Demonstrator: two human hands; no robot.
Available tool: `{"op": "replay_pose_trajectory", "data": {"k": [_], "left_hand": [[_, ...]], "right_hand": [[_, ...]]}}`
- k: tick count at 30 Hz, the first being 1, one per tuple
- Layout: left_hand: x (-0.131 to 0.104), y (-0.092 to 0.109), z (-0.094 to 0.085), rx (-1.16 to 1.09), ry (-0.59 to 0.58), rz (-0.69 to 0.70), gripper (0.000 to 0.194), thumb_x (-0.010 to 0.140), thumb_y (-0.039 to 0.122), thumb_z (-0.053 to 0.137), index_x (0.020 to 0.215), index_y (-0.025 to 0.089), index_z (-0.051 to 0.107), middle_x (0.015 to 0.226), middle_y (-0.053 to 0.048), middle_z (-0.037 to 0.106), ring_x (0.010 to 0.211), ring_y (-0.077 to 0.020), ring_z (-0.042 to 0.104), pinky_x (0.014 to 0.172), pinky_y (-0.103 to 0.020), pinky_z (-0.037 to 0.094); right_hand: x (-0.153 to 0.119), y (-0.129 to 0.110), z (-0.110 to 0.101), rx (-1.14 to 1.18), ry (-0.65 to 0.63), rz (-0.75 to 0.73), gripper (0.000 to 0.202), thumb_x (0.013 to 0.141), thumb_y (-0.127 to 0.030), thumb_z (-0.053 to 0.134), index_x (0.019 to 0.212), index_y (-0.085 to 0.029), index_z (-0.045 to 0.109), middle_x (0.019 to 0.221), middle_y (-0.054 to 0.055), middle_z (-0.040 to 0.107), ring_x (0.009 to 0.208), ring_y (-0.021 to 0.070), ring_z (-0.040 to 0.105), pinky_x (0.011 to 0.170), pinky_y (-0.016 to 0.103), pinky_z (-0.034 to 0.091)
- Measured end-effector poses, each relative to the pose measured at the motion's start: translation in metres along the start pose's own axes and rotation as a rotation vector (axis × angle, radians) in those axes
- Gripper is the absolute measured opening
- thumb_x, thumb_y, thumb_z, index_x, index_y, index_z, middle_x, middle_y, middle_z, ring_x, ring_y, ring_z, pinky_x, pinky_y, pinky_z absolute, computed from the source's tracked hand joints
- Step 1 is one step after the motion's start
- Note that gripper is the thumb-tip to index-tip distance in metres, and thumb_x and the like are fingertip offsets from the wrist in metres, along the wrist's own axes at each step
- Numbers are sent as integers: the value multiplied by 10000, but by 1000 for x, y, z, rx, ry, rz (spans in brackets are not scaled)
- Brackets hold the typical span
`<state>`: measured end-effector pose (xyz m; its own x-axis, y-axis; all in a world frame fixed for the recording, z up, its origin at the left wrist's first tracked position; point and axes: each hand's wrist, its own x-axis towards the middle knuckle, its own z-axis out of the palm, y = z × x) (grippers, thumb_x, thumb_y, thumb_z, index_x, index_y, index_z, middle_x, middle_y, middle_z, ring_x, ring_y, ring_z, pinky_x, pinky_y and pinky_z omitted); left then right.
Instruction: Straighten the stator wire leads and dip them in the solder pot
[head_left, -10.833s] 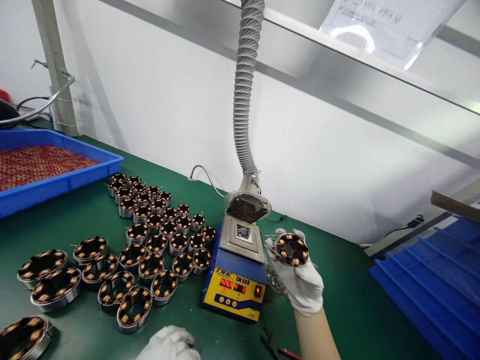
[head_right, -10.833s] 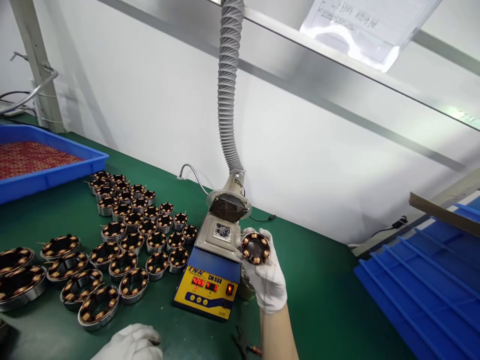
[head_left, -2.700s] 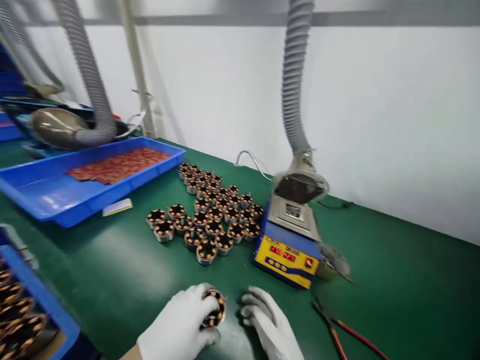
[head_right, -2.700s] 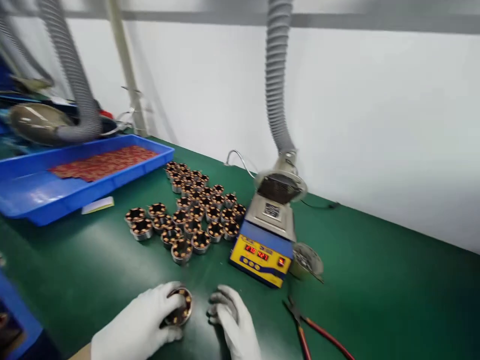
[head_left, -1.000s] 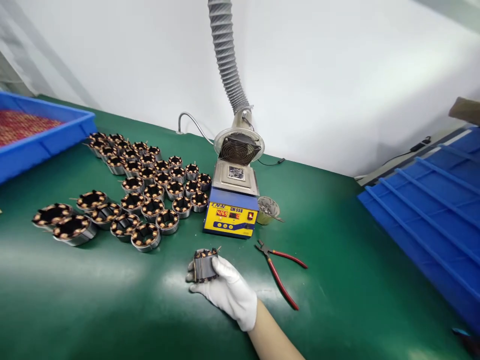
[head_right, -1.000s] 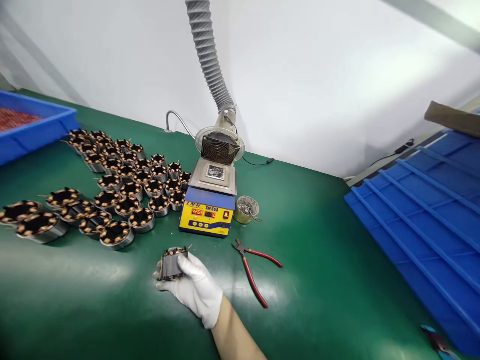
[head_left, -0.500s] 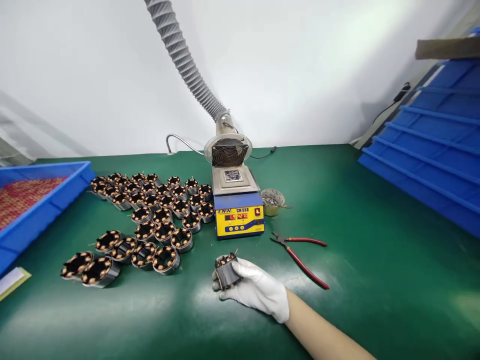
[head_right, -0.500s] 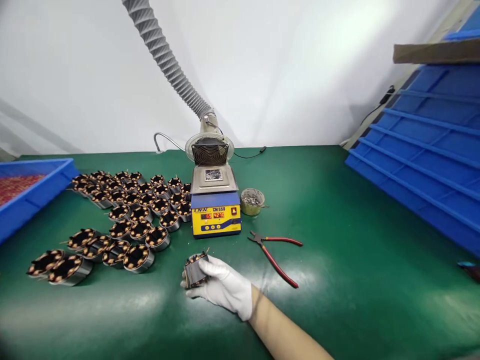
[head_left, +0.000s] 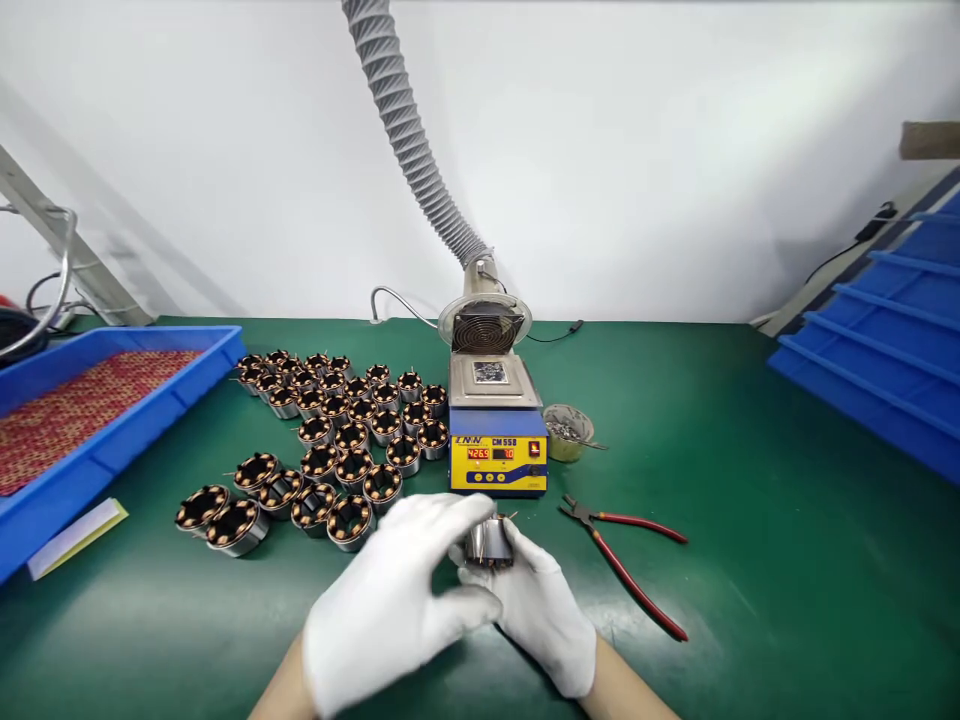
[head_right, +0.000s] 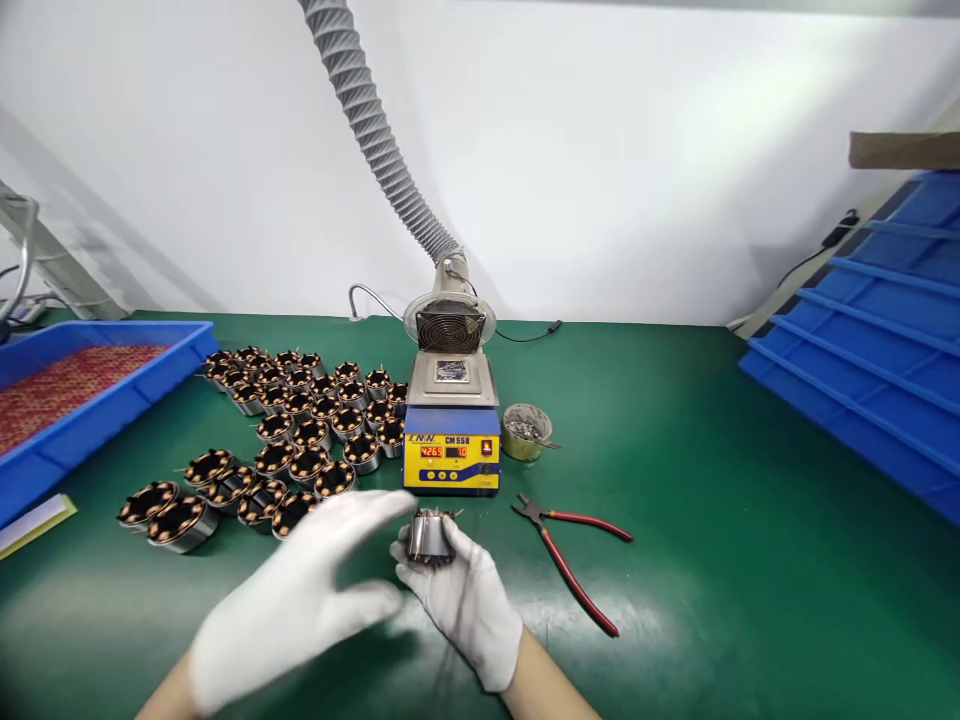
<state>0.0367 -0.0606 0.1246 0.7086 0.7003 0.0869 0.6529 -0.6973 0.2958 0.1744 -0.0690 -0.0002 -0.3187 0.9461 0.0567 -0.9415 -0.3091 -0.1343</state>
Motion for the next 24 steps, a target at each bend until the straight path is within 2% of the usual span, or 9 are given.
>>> {"op": "replay_pose_trajectory", "data": {"k": [3,6,11,15,17,18,20,22,24], "left_hand": [[22,-11,22,-102,-161,-43,829,620,271,731,1383,219,409,1376,-69,404,1281,-236,379,1123,-355,320],[33,-25,38,-280,-160,-155,703,629,209,709,1303,243,514,1323,-36,474,1243,-205,432,1121,-328,316],[34,-29,55,-630,135,-287,282,752,294,519,890,135,706,1017,-60,641,1003,-156,565,968,-244,421],[37,-32,62,-953,320,-398,410,738,487,514,735,82,576,829,-83,628,761,-121,573,711,-181,479],[37,-37,61,-1123,367,-399,457,718,534,532,770,80,556,879,-93,627,814,-124,584,746,-171,494],[37,-39,60,-1177,339,-385,461,721,525,537,828,79,574,956,-101,625,891,-130,587,808,-170,495],[34,-39,57,-1153,153,-350,505,664,417,642,1040,84,591,1128,-107,583,1038,-150,561,905,-165,476],[30,-34,56,-1021,-102,-345,776,570,203,706,1305,131,468,1252,-101,516,1057,-165,560,879,-165,490],[28,-28,57,-936,-199,-366,938,521,75,680,1399,176,368,1304,-86,478,1033,-161,569,833,-155,501]], "right_hand": [[-1,2,4,8,-12,14,320,704,-306,711,945,-100,665,995,95,613,923,182,554,862,294,422],[-2,3,3,-22,4,-23,323,722,-286,699,977,-95,648,1050,103,595,935,189,540,827,309,428],[0,5,-7,-52,-52,-2,250,759,-286,670,949,-128,636,995,80,604,880,183,566,809,321,411],[-1,4,-9,-98,-62,63,362,732,-351,683,996,-111,627,950,116,617,810,218,589,746,321,414],[-2,2,-7,-32,-81,106,396,730,-387,679,994,-95,630,928,121,619,823,218,584,748,315,411],[-3,1,-5,-4,-97,129,400,734,-401,674,980,-89,633,914,118,620,826,219,582,750,313,411],[-4,-2,-1,64,-127,153,400,741,-408,665,971,-82,632,933,110,622,868,220,577,766,313,412],[-3,-4,2,113,-132,160,421,740,-394,666,1015,-79,617,1012,113,613,957,225,563,809,325,413],[-3,-5,3,138,-111,156,459,736,-400,669,1061,-83,604,1079,119,598,1030,226,542,849,335,408]]}}
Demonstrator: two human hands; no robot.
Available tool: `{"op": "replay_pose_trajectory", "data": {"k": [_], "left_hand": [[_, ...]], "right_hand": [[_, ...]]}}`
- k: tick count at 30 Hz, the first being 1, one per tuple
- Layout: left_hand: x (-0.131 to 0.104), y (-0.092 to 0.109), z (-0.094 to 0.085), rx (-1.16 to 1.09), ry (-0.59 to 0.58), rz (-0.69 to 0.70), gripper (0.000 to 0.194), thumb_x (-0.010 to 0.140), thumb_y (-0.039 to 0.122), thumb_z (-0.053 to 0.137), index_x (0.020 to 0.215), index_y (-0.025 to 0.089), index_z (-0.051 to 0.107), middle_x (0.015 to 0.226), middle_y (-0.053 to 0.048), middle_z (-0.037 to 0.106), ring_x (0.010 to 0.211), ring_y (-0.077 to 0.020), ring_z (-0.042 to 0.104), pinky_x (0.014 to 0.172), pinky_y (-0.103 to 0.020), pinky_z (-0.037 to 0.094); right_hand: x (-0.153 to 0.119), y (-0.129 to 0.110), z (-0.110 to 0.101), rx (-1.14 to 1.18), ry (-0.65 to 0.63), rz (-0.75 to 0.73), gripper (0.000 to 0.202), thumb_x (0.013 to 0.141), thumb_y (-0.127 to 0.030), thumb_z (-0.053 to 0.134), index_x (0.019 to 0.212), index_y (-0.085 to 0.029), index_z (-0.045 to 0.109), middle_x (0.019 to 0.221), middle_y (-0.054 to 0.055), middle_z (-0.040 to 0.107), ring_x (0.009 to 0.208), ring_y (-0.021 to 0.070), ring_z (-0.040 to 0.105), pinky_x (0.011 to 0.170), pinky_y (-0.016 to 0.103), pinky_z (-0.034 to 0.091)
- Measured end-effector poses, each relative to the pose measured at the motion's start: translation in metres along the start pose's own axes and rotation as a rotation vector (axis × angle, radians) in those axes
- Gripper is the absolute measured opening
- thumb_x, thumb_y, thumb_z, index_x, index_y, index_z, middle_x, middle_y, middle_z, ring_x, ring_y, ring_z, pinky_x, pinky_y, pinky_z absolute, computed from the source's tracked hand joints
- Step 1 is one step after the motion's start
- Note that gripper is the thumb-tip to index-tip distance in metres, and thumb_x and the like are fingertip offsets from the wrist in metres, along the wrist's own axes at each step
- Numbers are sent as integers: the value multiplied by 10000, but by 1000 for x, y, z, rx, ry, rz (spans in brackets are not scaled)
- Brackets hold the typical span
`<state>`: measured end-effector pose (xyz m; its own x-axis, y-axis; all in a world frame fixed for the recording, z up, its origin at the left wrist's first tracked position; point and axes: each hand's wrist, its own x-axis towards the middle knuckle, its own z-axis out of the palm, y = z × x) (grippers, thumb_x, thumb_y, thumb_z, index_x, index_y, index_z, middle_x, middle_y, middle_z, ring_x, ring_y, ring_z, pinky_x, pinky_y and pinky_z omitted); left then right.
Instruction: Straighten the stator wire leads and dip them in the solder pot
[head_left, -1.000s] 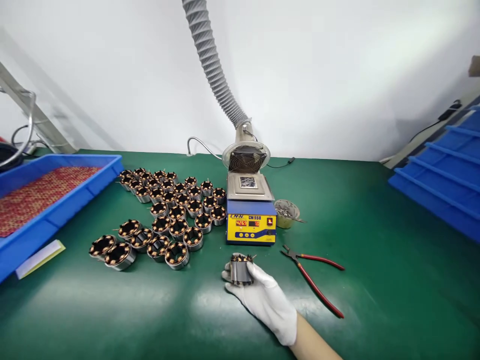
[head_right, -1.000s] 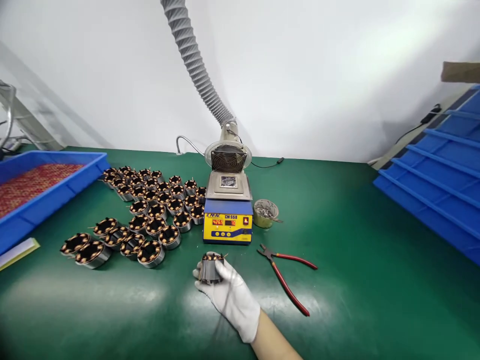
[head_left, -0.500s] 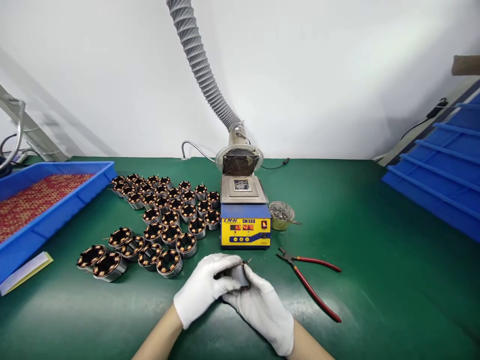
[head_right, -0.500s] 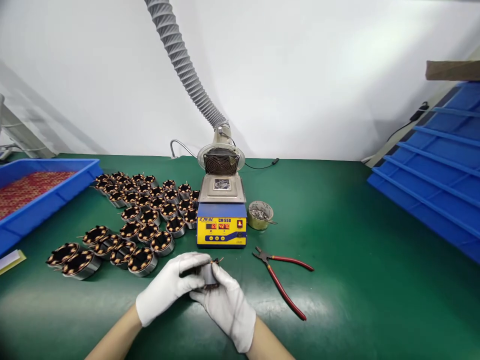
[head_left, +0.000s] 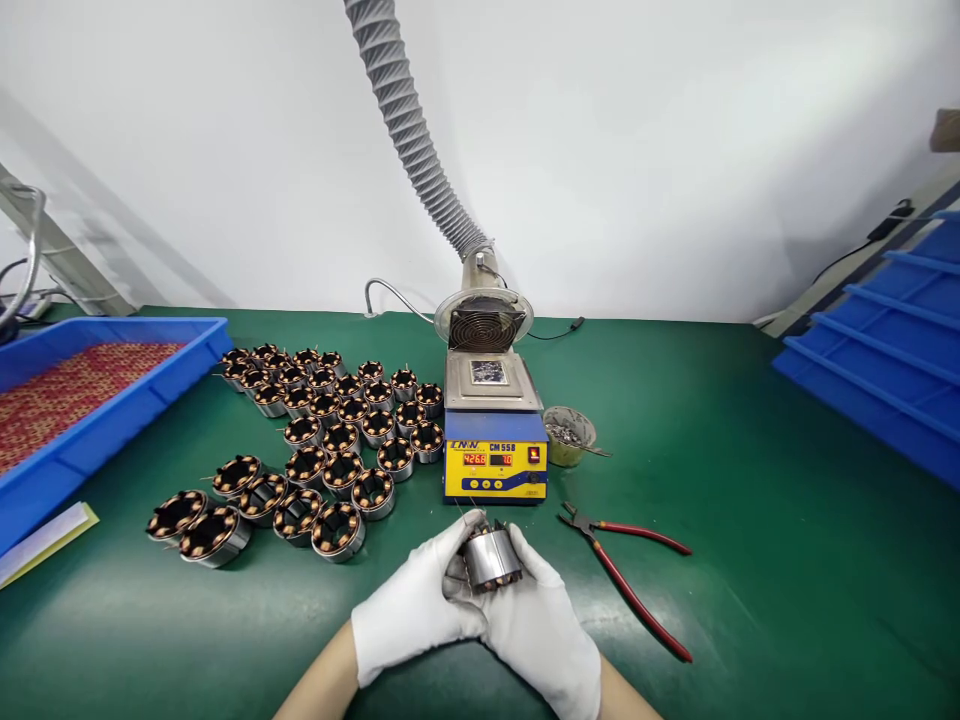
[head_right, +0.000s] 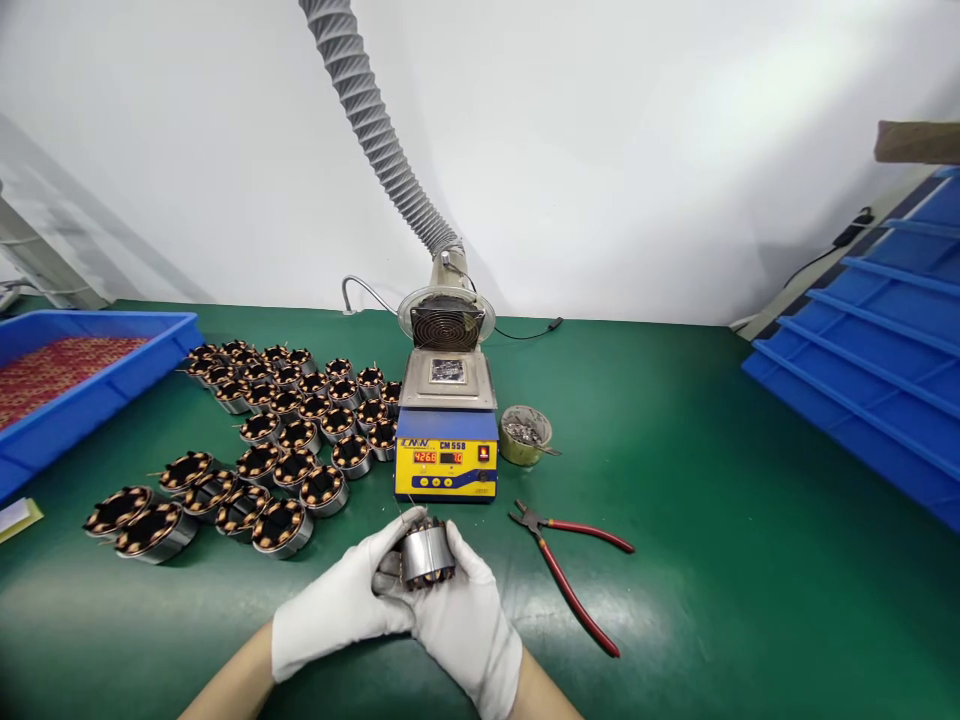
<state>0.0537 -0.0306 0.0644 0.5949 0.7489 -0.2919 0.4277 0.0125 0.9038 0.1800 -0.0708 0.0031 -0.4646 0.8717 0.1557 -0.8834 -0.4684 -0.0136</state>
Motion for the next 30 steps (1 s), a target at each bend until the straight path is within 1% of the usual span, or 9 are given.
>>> {"op": "replay_pose_trajectory", "data": {"k": [2,6,11,13,16,19,24,28,30], "left_hand": [[0,1,6,-14,73,5,842,523,60,658,1334,186,472,1293,-56,495,1045,-149,560,855,-143,487],[6,-1,7,-205,399,52,328,568,247,674,850,83,709,949,-81,654,868,-144,599,779,-162,494],[12,-5,-9,-552,556,193,490,512,423,772,799,53,629,680,-60,605,618,-84,554,637,-162,475],[10,-3,-9,-716,487,244,634,445,476,809,889,70,608,786,-76,630,711,-105,590,719,-186,497],[6,3,0,-640,303,98,687,394,386,847,955,66,616,947,-126,639,833,-156,611,767,-210,499],[7,5,5,-440,408,-1,478,441,305,806,785,25,627,787,-114,639,696,-123,578,659,-186,468],[10,-4,-13,-566,571,194,581,526,459,757,919,78,562,813,-61,618,789,-107,577,792,-196,471],[5,-6,-8,-441,227,120,805,598,559,699,1230,119,467,1258,-141,506,1181,-187,495,1071,-281,377],[5,-4,3,-357,131,64,868,601,599,670,1269,88,457,1308,-174,459,1221,-228,468,1096,-327,361]], "right_hand": [[-1,0,-2,-13,17,-3,447,754,-422,652,1053,-92,618,1067,114,609,1025,228,550,859,344,408],[-3,3,-8,-105,-25,10,339,805,-395,604,972,-107,670,951,92,646,864,200,605,799,309,426],[-6,5,-12,-229,-38,55,419,790,-421,605,1031,-82,653,899,131,629,773,202,607,720,290,428],[-6,5,-11,-234,-3,58,444,772,-440,619,1046,-91,637,899,132,619,764,206,603,702,294,425],[-5,7,-8,-249,60,17,420,732,-444,662,953,-90,613,873,109,608,762,207,597,710,302,420],[-6,9,-7,-463,153,-156,450,708,-416,695,1033,-147,538,978,79,584,856,197,577,779,329,416],[-8,14,-17,-1383,430,-446,664,628,-301,682,1219,-177,405,1304,104,422,1202,211,411,1056,347,265],[-3,21,-25,-1621,592,-527,557,600,-269,673,1079,-160,409,1194,122,490,1116,210,480,1011,334,335],[1,22,-26,-1726,587,-541,470,605,-297,687,975,-158,434,1061,117,544,983,211,534,900,336,410]]}}
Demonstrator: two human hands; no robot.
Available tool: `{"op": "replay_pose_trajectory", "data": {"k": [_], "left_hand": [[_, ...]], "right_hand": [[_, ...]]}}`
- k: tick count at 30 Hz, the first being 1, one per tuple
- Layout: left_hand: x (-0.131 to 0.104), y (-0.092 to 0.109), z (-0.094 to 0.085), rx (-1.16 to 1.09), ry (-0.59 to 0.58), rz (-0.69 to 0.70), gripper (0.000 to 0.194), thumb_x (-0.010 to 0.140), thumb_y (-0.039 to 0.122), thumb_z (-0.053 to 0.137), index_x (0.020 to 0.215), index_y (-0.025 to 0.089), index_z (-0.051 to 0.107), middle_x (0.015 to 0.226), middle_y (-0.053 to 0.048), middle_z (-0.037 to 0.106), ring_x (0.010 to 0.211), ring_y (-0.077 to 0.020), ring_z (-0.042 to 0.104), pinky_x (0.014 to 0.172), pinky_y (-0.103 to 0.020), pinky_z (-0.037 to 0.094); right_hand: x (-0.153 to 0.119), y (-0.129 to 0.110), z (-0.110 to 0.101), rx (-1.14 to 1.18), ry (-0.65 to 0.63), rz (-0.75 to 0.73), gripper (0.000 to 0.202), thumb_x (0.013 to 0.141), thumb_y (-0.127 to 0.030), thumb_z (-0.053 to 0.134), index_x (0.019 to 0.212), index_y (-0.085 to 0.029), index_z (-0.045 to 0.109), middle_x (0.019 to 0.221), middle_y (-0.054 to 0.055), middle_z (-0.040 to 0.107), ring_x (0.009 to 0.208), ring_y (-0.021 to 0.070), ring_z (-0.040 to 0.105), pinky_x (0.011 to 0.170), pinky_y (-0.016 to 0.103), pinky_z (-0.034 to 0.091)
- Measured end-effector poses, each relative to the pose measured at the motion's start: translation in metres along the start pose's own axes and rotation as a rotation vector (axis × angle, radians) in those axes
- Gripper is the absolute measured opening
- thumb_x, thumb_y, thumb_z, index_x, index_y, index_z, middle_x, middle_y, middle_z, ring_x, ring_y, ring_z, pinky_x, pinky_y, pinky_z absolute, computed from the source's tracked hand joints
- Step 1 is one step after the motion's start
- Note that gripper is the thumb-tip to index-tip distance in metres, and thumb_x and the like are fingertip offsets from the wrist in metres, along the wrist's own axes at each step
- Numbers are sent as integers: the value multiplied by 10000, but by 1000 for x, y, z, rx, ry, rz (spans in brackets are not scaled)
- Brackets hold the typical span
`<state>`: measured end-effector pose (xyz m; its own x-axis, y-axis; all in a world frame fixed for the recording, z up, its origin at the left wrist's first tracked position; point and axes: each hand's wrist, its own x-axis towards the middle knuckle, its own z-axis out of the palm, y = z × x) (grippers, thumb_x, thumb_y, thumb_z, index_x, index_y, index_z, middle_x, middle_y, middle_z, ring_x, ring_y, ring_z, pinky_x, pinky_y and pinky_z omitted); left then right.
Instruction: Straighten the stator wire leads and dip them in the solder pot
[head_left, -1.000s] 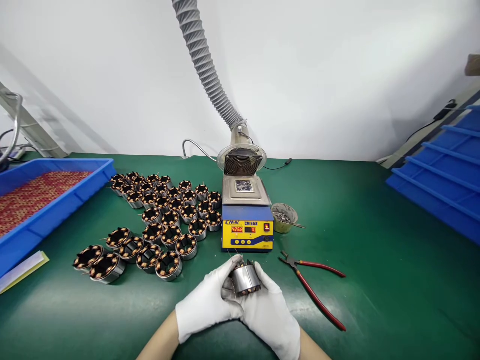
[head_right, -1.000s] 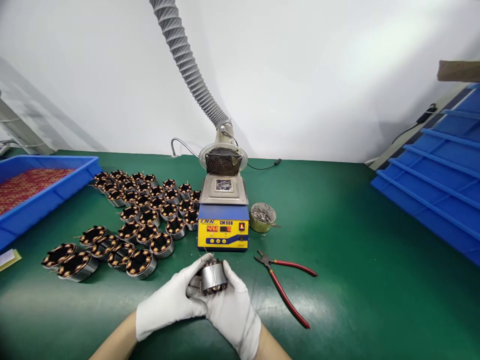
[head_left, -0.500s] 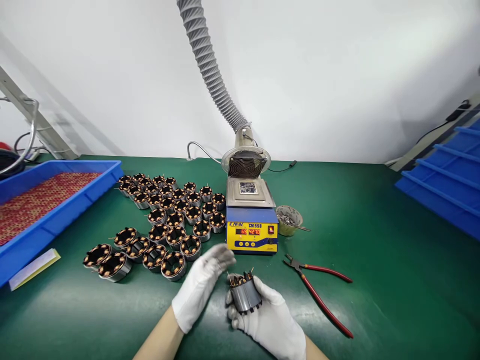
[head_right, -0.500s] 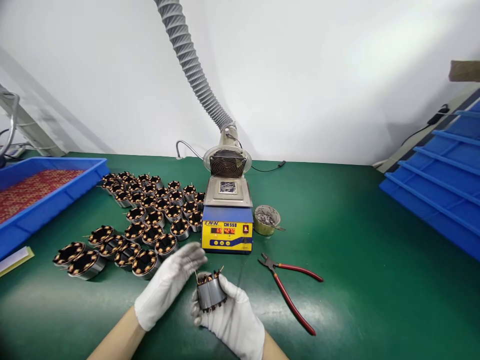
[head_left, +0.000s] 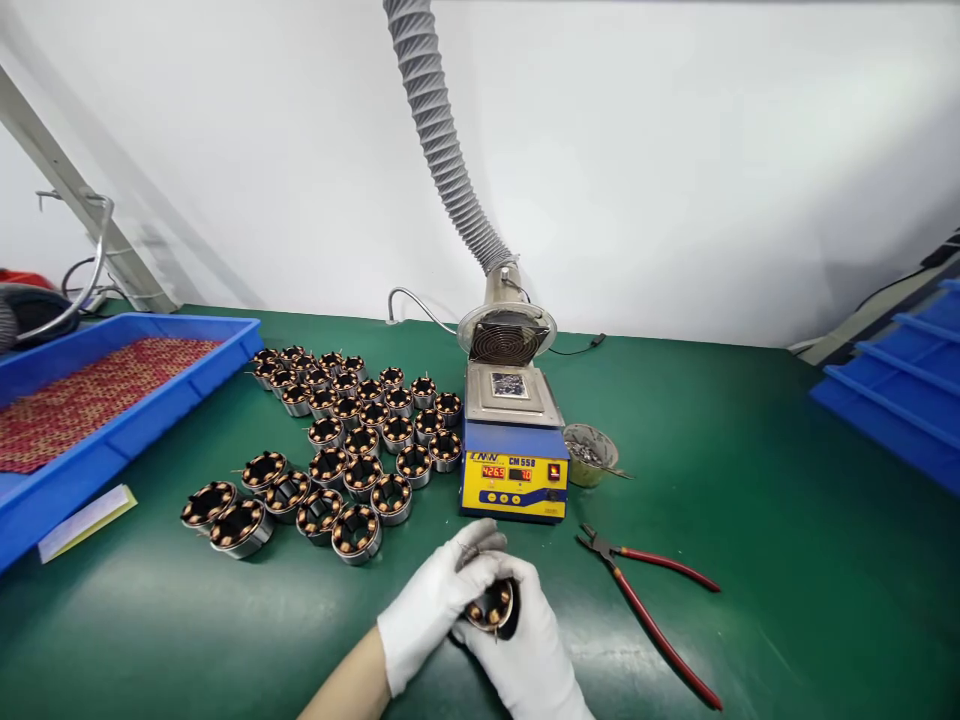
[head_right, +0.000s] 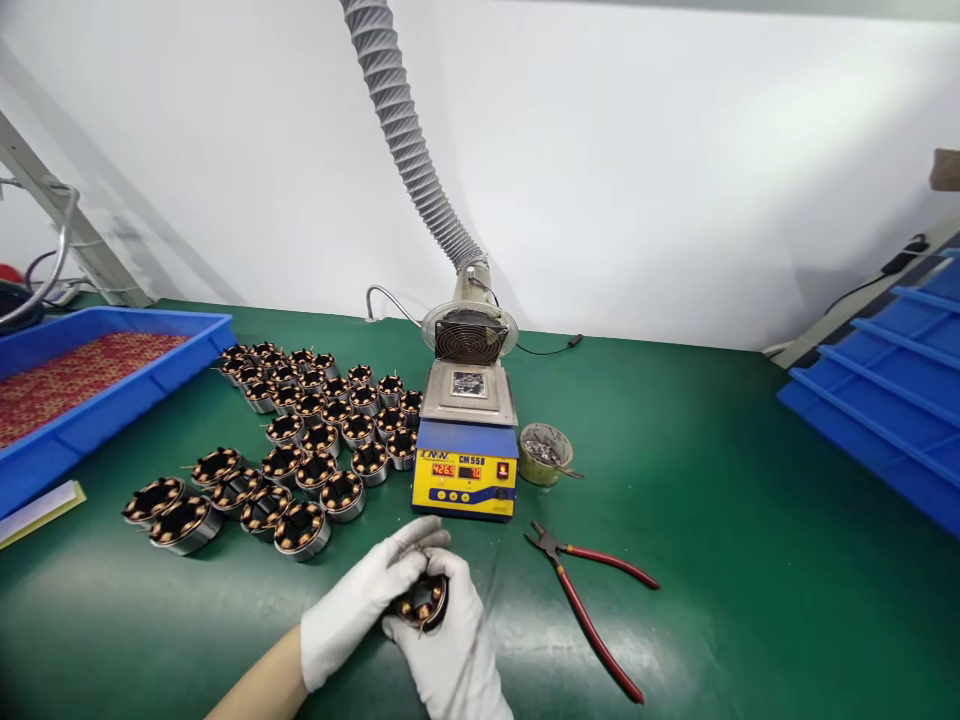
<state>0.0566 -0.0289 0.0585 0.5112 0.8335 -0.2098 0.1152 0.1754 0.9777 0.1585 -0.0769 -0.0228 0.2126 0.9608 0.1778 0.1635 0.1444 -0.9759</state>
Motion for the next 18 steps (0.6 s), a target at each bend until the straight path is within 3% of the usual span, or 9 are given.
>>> {"op": "replay_pose_trajectory", "data": {"k": [3,7,9,12,14,18], "left_hand": [[2,-5,10,33,-2,22,873,630,621,606,1259,31,470,1266,-213,486,1187,-266,495,1081,-383,375],[6,-12,6,96,49,47,814,561,383,692,1277,71,462,1303,-172,468,1227,-251,461,1108,-379,347],[7,-12,4,107,65,28,684,596,335,662,1218,87,520,1268,-153,506,1195,-227,492,1084,-349,376],[9,-7,8,52,91,26,500,635,404,616,993,55,623,1062,-155,616,970,-193,603,928,-292,478],[10,-4,12,-23,136,46,486,588,440,649,859,37,622,895,-143,639,792,-159,613,792,-252,500],[11,0,10,-329,235,58,585,509,470,739,882,61,552,781,-99,627,696,-128,592,676,-219,483]], "right_hand": [[2,-1,2,-129,-34,-82,350,663,-370,658,853,-160,453,881,96,559,786,191,542,719,324,441],[3,-7,1,-86,-20,-123,464,642,-387,672,989,-142,486,1021,133,571,940,226,555,824,344,424],[3,-12,0,-63,-35,-71,445,611,-354,683,952,-150,482,1017,130,574,917,225,558,813,339,426],[3,-16,-2,-152,-76,10,350,581,-327,678,761,-175,420,827,93,564,738,201,530,688,322,423],[4,-16,-2,-231,-91,-16,344,586,-322,666,701,-181,374,730,70,529,677,188,491,639,312,401],[6,-12,-1,-207,-76,-136,284,592,-252,642,672,-170,382,824,98,554,769,198,518,704,316,415]]}}
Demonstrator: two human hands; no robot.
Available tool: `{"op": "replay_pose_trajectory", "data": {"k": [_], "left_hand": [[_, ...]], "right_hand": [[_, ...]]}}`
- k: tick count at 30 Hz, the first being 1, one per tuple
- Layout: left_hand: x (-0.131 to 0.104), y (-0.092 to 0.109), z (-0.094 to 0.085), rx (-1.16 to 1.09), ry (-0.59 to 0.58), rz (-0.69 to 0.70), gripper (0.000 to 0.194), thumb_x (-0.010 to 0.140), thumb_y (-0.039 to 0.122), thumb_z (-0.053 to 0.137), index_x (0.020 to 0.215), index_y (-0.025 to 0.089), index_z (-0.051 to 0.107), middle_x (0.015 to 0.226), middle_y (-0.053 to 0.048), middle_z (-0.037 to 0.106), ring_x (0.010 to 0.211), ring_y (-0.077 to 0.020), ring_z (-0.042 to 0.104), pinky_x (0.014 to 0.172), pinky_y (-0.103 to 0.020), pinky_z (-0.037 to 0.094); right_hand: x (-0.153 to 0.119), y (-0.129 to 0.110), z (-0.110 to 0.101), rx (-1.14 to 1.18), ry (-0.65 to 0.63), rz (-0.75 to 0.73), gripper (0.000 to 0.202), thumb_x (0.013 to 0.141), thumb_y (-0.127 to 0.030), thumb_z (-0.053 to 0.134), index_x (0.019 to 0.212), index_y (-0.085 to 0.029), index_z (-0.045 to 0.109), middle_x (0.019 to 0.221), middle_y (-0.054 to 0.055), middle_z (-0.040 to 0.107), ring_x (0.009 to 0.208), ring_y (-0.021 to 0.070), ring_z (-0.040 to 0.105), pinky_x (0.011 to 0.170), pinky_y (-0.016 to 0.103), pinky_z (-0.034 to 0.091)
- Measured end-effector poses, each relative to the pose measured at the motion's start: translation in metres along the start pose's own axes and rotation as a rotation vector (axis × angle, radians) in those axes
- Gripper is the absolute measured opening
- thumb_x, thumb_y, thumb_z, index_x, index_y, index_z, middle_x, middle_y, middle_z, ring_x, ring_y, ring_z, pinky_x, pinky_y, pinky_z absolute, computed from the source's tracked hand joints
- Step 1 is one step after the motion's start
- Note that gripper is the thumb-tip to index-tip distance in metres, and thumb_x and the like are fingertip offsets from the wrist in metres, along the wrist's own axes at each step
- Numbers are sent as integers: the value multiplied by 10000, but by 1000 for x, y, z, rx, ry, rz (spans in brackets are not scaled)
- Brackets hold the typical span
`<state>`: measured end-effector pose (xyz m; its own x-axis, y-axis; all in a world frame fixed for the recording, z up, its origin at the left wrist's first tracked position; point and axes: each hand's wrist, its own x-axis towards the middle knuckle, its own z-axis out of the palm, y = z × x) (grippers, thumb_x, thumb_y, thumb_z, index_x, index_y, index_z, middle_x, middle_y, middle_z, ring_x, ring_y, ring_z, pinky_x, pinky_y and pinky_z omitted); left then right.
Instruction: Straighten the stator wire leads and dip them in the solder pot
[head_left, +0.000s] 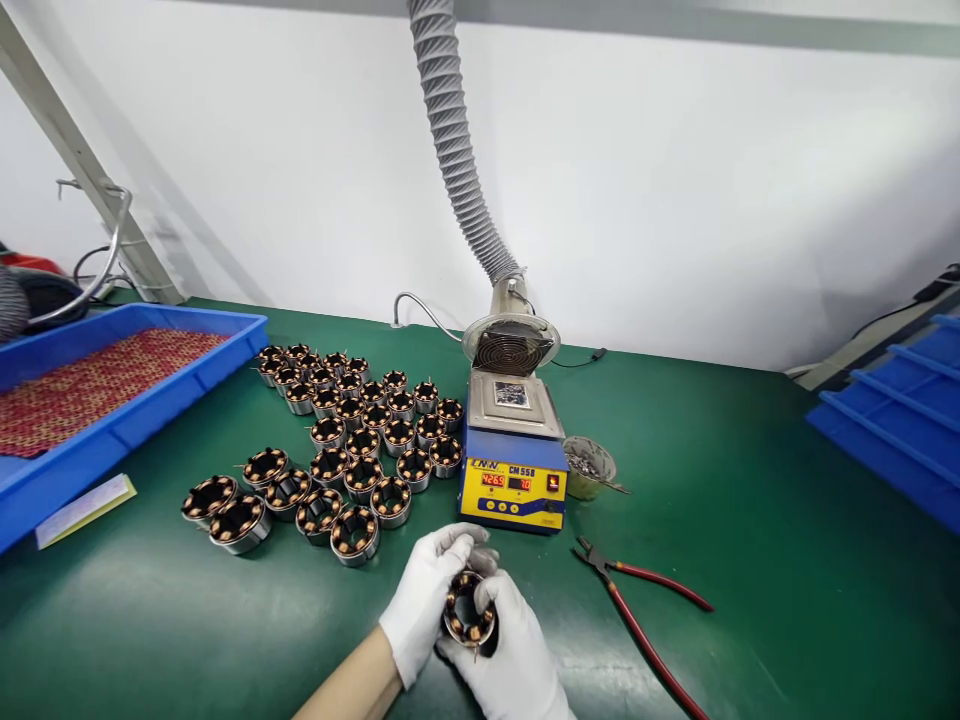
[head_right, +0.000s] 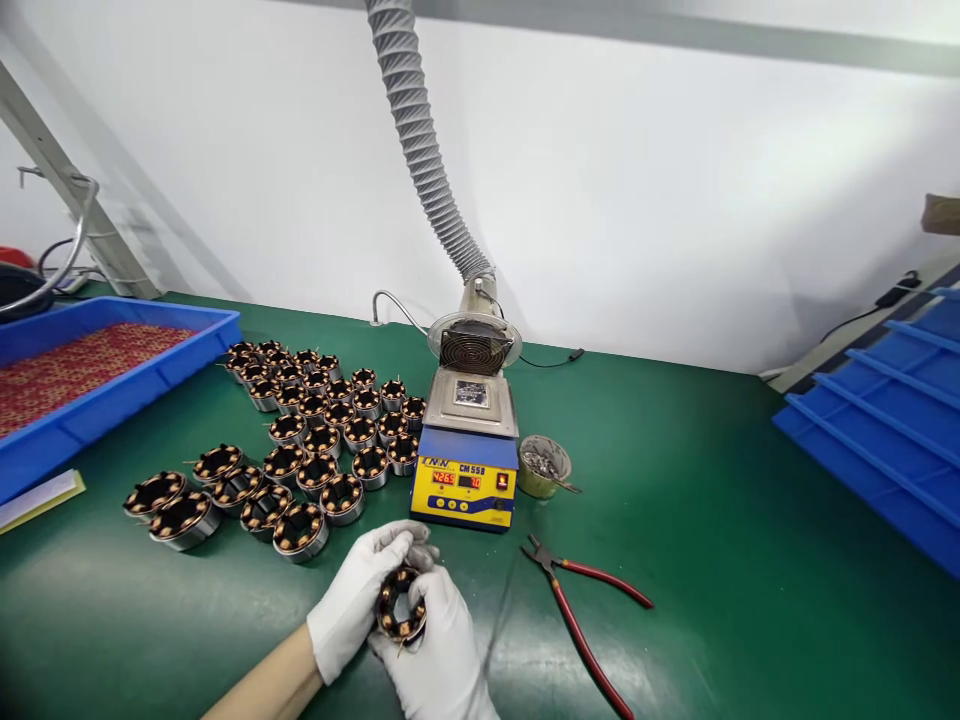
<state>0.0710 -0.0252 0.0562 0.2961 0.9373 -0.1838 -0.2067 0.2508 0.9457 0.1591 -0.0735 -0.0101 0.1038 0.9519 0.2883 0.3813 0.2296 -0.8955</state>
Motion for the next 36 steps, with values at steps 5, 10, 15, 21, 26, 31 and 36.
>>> {"op": "replay_pose_trajectory", "data": {"k": [5,10,15,21,26,31,36], "left_hand": [[-3,16,-21,-62,170,145,614,499,397,772,991,106,547,948,-78,631,915,-136,603,891,-220,467],[-5,16,-20,425,-39,-18,281,563,246,690,748,44,629,765,-55,616,705,-81,534,676,-157,421],[4,14,-14,85,122,74,475,483,362,769,784,45,582,680,-34,574,644,-63,507,666,-162,411],[-5,24,-10,246,82,-42,589,504,291,765,1028,64,616,1046,-110,620,938,-144,578,865,-220,448],[-12,22,1,166,97,-131,494,443,245,738,861,27,592,783,-58,618,680,-81,545,674,-179,444],[-8,20,2,212,98,-95,348,441,218,683,701,41,535,646,-20,552,585,-59,500,581,-153,406],[-3,20,2,368,58,-5,409,501,190,675,877,54,590,909,-93,620,800,-109,571,724,-174,458]], "right_hand": [[-4,13,3,-5,42,88,380,550,-315,718,722,-169,412,1077,127,548,917,237,534,809,352,411],[-8,1,2,252,141,237,704,557,-261,690,1179,-166,374,1201,124,528,1107,231,512,985,346,358],[-6,-2,-1,105,40,218,656,575,-299,663,1167,-147,424,1162,124,548,1071,246,529,974,378,377],[-8,9,3,162,99,231,825,574,-347,698,1293,-130,356,1233,133,516,1154,256,488,1024,381,341],[-11,-6,2,274,90,228,987,586,-282,674,1397,-86,146,1190,130,545,1105,235,520,988,358,368],[-10,-14,-1,224,136,256,967,588,-250,668,1418,-118,190,1155,90,572,1073,221,538,973,351,372],[-5,-1,-2,141,-18,277,1029,616,-335,651,1427,-47,88,1225,162,514,1119,260,507,977,381,371]]}}
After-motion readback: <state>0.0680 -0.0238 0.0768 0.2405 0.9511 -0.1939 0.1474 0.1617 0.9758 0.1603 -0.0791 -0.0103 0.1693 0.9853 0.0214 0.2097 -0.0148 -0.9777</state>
